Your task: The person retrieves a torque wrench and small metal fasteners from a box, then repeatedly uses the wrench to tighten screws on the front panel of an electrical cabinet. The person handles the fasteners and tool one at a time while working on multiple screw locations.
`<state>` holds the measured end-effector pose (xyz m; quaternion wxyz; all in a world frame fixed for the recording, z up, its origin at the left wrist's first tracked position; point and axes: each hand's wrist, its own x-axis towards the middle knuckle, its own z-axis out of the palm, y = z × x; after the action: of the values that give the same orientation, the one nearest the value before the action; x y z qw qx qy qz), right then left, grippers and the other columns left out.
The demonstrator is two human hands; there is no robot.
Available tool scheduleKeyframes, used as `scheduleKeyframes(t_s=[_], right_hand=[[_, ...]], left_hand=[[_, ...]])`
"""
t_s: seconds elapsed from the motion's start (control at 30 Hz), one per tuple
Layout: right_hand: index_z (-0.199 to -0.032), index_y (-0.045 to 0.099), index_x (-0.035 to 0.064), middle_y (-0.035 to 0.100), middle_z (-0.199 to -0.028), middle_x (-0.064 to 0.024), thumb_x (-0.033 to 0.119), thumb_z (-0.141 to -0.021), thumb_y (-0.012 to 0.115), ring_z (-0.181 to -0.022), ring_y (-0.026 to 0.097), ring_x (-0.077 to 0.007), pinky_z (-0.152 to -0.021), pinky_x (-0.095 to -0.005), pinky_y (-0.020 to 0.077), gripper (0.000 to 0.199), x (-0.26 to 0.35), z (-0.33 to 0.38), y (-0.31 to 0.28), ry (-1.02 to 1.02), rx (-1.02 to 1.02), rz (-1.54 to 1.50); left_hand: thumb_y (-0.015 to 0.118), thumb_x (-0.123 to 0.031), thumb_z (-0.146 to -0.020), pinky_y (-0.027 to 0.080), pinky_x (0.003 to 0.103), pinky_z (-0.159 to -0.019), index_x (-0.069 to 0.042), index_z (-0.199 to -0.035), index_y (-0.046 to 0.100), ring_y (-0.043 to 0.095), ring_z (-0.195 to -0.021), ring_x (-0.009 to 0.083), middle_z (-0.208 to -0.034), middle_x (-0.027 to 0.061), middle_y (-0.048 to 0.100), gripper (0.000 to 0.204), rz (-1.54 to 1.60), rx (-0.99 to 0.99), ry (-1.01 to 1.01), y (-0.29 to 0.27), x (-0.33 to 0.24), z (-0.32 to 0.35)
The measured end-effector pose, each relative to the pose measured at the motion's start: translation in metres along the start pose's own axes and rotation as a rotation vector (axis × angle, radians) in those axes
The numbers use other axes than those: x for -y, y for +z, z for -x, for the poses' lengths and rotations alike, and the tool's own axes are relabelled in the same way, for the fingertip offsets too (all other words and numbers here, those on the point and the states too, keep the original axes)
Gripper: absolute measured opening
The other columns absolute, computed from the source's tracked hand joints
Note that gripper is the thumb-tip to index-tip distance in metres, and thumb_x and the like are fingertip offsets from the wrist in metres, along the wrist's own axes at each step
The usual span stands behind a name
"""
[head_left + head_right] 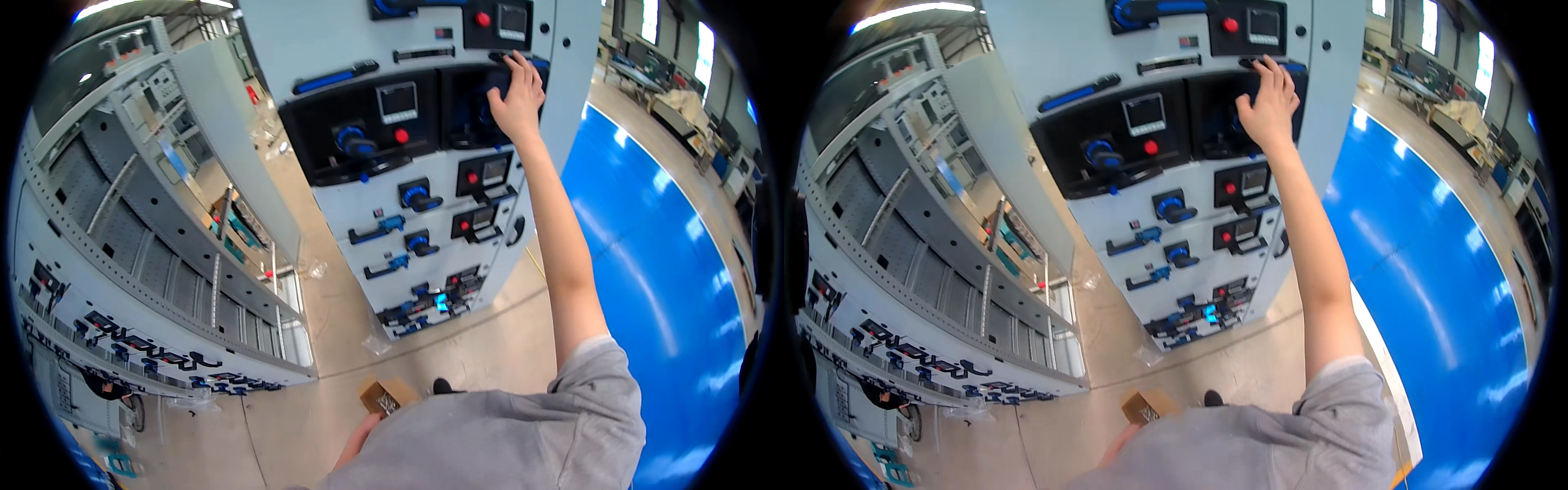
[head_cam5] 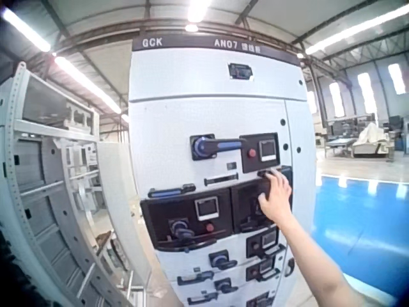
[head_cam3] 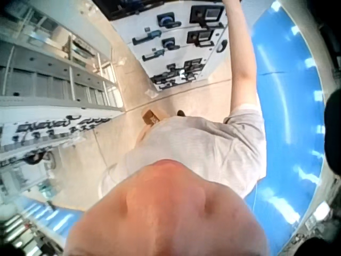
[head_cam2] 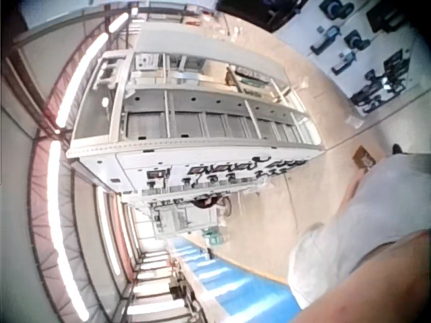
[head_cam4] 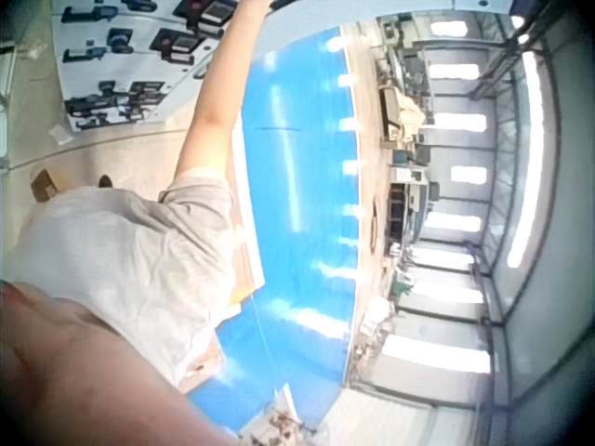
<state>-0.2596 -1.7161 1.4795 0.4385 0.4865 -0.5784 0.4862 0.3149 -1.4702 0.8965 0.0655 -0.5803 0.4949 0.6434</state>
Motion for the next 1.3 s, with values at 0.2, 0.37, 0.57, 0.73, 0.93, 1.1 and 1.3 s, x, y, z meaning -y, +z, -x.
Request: scheduleKeyframes(t_s=[0.2,0.37,0.57,0.73,0.93,1.1,1.3], right_hand=[[-0.094,0.067,0.0049,0.067,-0.093,-0.0125,0.005,-0.085,0.065,-0.088,0.065,-0.0326,-0.081,-0.0422,0.0516,0.009,0.045,0.214,-0.034,0.213,0.507,-0.635],[-0.104,0.071,0.0029,0.075,-0.096,-0.0132,0.008,-0.09,0.062,-0.094,0.073,-0.0254,-0.083,-0.0382,0.0574,0.018,0.159,0.43,-0.119,0.509,1.299,-1.079],[-0.11,0.075,0.0004,0.075,-0.107,-0.0191,0.01,-0.092,0.054,-0.099,0.072,-0.0359,-0.09,-0.0444,0.056,0.029,0.245,0.58,-0.17,0.244,1.784,-1.272],[-0.105,0.072,-0.0034,0.071,-0.102,-0.0287,0.016,-0.091,0.061,-0.104,0.069,-0.0398,-0.088,-0.0498,0.0548,0.027,0.247,0.588,-0.166,-0.226,1.945,-0.925],[-0.12,0.07,-0.004,0.06,-0.133,-0.031,0.019,-0.093,0.063,-0.113,0.068,-0.0401,-0.091,-0.0505,0.0568,0.037,0.254,0.611,-0.164,-0.177,2.078,-0.553],[-0.141,0.059,0.0027,0.05,-0.151,-0.023,0.023,-0.096,0.062,-0.119,0.067,-0.0357,-0.089,-0.0458,0.0576,0.05,0.259,0.661,-0.152,-0.806,2.091,-0.367],[-0.129,0.072,0.0124,0.072,-0.129,-0.0068,0.024,-0.099,0.059,-0.115,0.07,-0.0226,-0.088,-0.0414,0.0571,0.035,0.278,0.777,-0.133,-0.506,2.302,-0.209]], left_hand=[[0.054,-0.04,-0.097,0.051,0.04,-0.082,0.005,-0.115,0.071,0.066,-0.098,0.0258,-0.108,0.0173,0.074,0.052,-0.02,0.016,-0.019,0.003,-0.003,0.005],[0.053,-0.04,-0.098,0.051,0.04,-0.082,0.006,-0.116,0.071,0.066,-0.099,0.0259,-0.108,0.0174,0.074,0.052,-0.049,0.029,-0.038,0.003,-0.008,-0.004],[0.053,-0.04,-0.098,0.051,0.04,-0.082,0.006,-0.117,0.07,0.066,-0.099,0.026,-0.109,0.0176,0.074,0.053,-0.114,0.007,-0.044,-0.001,-0.022,-0.017],[0.042,-0.037,-0.104,0.053,0.045,-0.086,0.003,-0.127,0.065,0.068,-0.103,0.033,-0.119,0.0248,0.071,0.052,-0.152,0.1,0.039,-0.002,-0.021,-0.044],[0.047,-0.034,-0.102,0.051,0.049,-0.099,-0.001,-0.131,0.062,0.06,-0.122,0.0468,-0.13,0.028,0.065,0.047,-0.548,0.155,0.453,0.021,-0.074,-0.008],[0.048,-0.03,-0.101,0.05,0.047,-0.101,-0.002,-0.138,0.058,0.059,-0.126,0.0428,-0.139,0.0266,0.061,0.048,-0.676,0.215,0.306,0.022,-0.072,-0.011],[0.044,-0.027,-0.101,0.044,0.043,-0.109,-0.003,-0.144,0.055,0.057,-0.133,0.0355,-0.142,0.0233,0.061,0.051,-0.371,0.225,0.205,0.027,-0.078,0.007]])
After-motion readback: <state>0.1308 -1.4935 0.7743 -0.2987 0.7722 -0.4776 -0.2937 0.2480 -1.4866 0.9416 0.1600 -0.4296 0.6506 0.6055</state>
